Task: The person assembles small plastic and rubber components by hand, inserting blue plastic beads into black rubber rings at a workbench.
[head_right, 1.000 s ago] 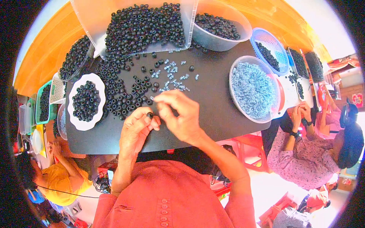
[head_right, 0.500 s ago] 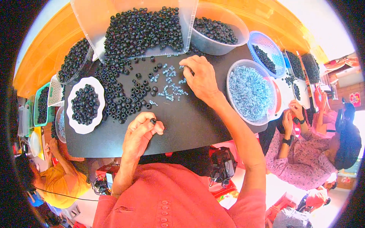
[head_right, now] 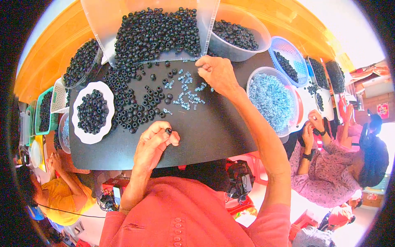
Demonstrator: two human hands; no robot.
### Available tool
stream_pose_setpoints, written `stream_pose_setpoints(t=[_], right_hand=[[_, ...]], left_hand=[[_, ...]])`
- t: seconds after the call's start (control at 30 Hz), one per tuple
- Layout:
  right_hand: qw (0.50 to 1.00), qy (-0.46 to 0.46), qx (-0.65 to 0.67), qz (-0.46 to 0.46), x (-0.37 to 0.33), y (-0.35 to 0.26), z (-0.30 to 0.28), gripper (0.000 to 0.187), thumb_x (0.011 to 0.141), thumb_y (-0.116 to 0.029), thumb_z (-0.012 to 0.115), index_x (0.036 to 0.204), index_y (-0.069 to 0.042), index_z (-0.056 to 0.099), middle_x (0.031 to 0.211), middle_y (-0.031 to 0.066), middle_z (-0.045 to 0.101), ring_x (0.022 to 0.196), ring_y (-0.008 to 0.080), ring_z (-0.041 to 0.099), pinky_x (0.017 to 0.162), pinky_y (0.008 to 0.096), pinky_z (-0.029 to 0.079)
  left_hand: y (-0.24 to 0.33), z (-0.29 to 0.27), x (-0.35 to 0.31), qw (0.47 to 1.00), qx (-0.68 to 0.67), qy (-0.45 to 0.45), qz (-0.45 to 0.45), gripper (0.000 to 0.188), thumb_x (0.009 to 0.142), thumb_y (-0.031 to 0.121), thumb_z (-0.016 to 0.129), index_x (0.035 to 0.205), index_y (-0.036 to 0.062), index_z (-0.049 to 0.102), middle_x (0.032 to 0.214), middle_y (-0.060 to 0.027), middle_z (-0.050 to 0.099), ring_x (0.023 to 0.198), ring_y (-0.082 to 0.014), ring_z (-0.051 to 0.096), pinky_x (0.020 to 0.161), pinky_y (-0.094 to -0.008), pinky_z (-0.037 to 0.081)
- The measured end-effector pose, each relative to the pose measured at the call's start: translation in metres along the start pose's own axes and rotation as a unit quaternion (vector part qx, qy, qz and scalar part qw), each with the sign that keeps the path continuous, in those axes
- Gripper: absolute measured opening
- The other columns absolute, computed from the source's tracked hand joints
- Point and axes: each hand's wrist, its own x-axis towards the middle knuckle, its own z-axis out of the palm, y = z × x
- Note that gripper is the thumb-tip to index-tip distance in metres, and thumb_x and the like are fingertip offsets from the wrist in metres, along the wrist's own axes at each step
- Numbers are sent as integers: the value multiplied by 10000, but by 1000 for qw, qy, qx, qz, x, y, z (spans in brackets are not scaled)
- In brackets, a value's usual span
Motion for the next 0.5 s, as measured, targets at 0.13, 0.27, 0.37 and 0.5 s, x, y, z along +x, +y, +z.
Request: stream_pose_setpoints(t=[0.13, 0.27, 0.37, 0.5], right_hand=[[1000, 12, 13, 19, -2, 9, -3, 173, 806, -91, 631, 956, -23, 683, 720, 34, 635, 642, 92, 560, 625, 256, 478], [1000, -19, -2, 21, -3, 11, -6, 181, 814, -93, 624, 971, -25, 682, 747, 53, 657, 656, 106, 579, 629, 275, 488], [997, -20, -20, -69, 0, 15, 0, 198, 799, -91, 624, 979, -31, 679, 727, 87, 648, 654, 156, 601, 639, 305, 501], [981, -11, -112, -156, 8, 13, 10, 154, 737, -55, 605, 881, -20, 647, 712, 137, 608, 649, 276, 608, 641, 369, 504]], left_hand=[[-3, -1, 1, 1000, -9, -9, 7, 161, 921, 101, 538, 1051, 12, 572, 816, -113, 657, 896, -224, 613, 861, -362, 469], [-5, -3, 0, 1000, -21, -15, 14, 187, 909, 20, 499, 1084, -5, 558, 893, -136, 657, 849, -194, 630, 812, -329, 486], [-6, -4, -1, 1000, -21, -12, 14, 196, 905, 17, 497, 1091, -6, 555, 894, -136, 657, 844, -192, 627, 812, -328, 486], [-3, -2, 0, 1000, -13, -14, 12, 181, 903, 18, 490, 1072, -1, 552, 894, -139, 658, 833, -188, 621, 813, -326, 487]])
